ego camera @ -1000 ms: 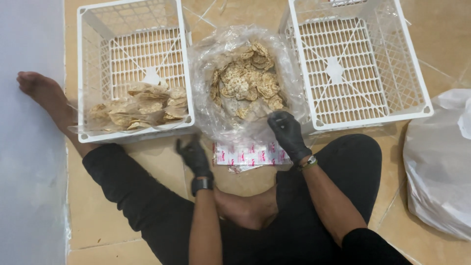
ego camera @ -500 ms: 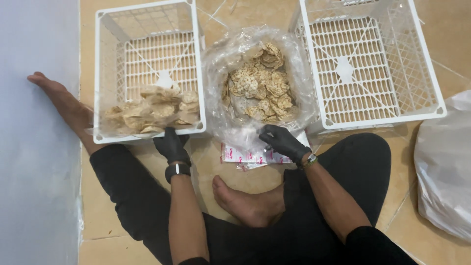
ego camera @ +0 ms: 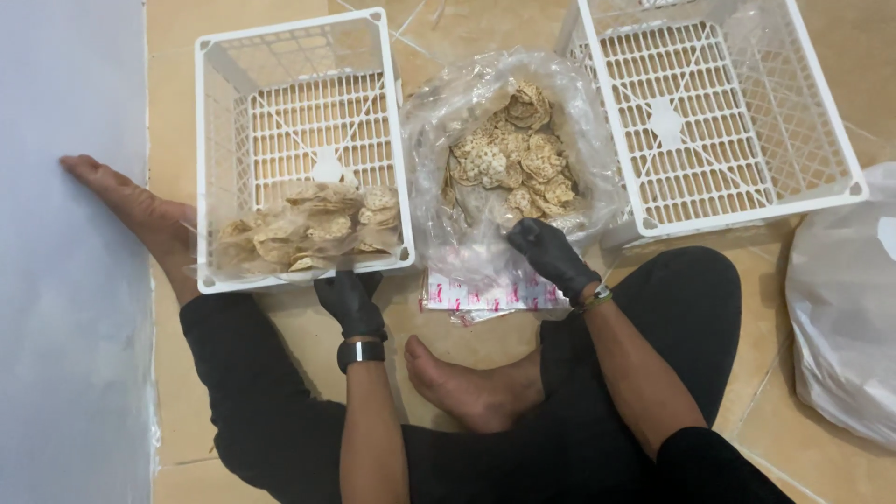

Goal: Sorting and transferring dried food items from a plastic bag into a plastic basket

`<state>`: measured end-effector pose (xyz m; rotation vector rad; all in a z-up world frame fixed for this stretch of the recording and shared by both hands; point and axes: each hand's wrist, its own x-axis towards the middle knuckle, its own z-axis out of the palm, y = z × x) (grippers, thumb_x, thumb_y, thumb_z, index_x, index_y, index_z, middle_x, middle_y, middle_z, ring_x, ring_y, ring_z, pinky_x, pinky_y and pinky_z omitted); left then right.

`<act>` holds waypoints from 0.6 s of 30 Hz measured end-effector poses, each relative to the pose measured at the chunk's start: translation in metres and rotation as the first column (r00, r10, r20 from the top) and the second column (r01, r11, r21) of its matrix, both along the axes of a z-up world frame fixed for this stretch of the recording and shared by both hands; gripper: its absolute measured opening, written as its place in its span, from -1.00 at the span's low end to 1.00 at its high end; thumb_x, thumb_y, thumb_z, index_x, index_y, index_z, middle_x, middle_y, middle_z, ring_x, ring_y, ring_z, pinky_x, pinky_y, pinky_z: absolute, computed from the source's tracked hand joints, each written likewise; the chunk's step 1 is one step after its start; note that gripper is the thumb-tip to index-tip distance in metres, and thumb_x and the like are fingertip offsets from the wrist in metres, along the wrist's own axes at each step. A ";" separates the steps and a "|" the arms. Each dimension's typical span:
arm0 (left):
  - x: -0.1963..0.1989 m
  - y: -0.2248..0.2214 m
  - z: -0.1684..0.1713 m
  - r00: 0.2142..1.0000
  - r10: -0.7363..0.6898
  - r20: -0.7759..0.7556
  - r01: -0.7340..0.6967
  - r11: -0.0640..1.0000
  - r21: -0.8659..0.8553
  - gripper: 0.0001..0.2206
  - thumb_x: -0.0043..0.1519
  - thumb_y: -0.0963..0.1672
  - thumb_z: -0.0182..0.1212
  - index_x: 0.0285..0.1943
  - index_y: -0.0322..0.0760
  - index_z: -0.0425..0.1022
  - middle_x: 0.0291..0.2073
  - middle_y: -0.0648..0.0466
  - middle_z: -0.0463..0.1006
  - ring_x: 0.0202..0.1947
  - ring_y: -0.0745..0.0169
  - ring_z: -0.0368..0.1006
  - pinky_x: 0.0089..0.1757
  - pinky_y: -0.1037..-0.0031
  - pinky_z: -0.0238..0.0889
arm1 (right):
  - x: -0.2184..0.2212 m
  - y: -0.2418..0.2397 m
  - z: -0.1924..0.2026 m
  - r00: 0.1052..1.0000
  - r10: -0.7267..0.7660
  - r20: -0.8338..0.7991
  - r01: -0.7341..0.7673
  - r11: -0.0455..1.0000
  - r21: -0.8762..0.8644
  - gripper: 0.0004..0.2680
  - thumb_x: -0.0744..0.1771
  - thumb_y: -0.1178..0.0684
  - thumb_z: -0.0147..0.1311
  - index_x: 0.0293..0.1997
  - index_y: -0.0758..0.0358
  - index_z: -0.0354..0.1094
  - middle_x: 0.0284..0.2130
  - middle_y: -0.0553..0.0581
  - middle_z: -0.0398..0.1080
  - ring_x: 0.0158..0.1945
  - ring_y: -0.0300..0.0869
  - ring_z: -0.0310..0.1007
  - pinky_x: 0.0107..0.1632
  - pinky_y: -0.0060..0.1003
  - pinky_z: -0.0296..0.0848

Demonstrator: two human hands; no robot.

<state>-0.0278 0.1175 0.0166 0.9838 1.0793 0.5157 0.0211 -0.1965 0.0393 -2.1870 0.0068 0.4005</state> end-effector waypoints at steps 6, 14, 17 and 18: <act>0.002 0.010 -0.035 0.997 0.055 0.055 -0.052 0.998 -0.043 -0.74 0.11 -0.15 0.35 -0.22 -0.23 0.28 -0.54 -0.06 0.47 -0.60 -0.11 0.59 -0.47 0.12 0.62 | -0.004 -0.020 -0.001 0.968 -0.137 -0.208 0.195 0.937 0.290 -0.61 0.34 -0.15 0.23 0.15 0.35 0.35 -0.20 0.43 0.51 -0.31 0.09 0.61 -0.28 -0.04 0.64; 0.006 0.019 -0.051 0.995 0.063 0.081 -0.058 0.997 -0.058 -0.64 0.10 -0.13 0.47 -0.24 -0.16 0.23 -0.53 -0.03 0.45 -0.60 -0.07 0.59 -0.44 0.15 0.62 | 0.006 -0.020 -0.021 0.978 -0.098 -0.185 0.157 0.928 0.337 -0.68 0.36 -0.13 0.19 0.06 0.35 0.41 -0.21 0.39 0.53 -0.28 0.07 0.62 -0.18 -0.06 0.62; -0.003 0.013 -0.034 0.997 -0.011 0.078 0.014 0.999 -0.039 -0.66 0.13 -0.12 0.45 -0.25 -0.18 0.23 -0.52 0.02 0.47 -0.59 0.03 0.59 -0.41 0.21 0.62 | 0.001 -0.017 -0.013 0.977 -0.126 -0.172 0.180 0.920 0.349 -0.70 0.35 -0.11 0.21 0.01 0.35 0.42 -0.27 0.34 0.51 -0.29 0.03 0.60 -0.18 -0.07 0.62; -0.007 0.012 -0.027 0.997 -0.050 0.060 0.051 0.999 -0.017 -0.66 0.13 -0.10 0.44 -0.24 -0.19 0.24 -0.50 0.02 0.49 -0.57 0.07 0.60 -0.38 0.23 0.62 | -0.001 -0.015 -0.007 0.977 -0.134 -0.164 0.184 0.920 0.346 -0.71 0.35 -0.11 0.22 -0.01 0.34 0.43 -0.31 0.30 0.51 -0.29 -0.01 0.59 -0.20 -0.10 0.63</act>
